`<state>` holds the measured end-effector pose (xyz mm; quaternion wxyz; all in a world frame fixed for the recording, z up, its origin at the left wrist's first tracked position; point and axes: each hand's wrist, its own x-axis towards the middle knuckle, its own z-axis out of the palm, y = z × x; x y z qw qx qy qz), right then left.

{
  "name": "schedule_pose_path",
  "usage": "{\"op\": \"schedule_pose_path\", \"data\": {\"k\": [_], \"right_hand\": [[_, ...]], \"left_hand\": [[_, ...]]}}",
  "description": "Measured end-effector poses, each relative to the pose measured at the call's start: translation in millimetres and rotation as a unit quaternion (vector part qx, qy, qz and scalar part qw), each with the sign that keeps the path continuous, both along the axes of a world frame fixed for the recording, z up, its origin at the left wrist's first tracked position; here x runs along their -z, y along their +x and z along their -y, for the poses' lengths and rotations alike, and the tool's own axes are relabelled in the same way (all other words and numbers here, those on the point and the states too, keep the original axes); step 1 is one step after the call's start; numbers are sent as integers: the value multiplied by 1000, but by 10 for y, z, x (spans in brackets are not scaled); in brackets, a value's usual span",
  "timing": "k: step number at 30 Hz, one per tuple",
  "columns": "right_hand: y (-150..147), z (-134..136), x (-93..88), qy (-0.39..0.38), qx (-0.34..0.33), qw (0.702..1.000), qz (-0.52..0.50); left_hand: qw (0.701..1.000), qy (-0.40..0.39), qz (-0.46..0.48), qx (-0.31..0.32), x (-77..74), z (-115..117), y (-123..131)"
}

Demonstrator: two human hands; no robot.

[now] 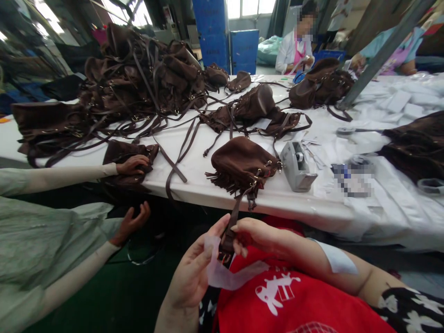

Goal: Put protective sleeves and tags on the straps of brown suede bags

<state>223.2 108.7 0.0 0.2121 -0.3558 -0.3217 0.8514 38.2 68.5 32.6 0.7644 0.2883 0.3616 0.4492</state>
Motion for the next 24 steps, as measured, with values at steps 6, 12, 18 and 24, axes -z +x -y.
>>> {"op": "schedule_pose_path", "data": {"k": [6, 12, 18, 24], "right_hand": [[55, 8, -53, -70, -7, 996, -52], [99, 46, -71, -91, 19, 991, -101], [170, 46, -171, -211, 54, 961, -170], [382, 26, -313, -269, 163, 846, -430]], "left_hand": [[982, 45, -166, -79, 197, -28, -243], [953, 93, -267, -106, 318, -51, -436], [953, 89, -279, -74, 330, -26, -399], [947, 28, -310, -83, 456, -34, -399]]}}
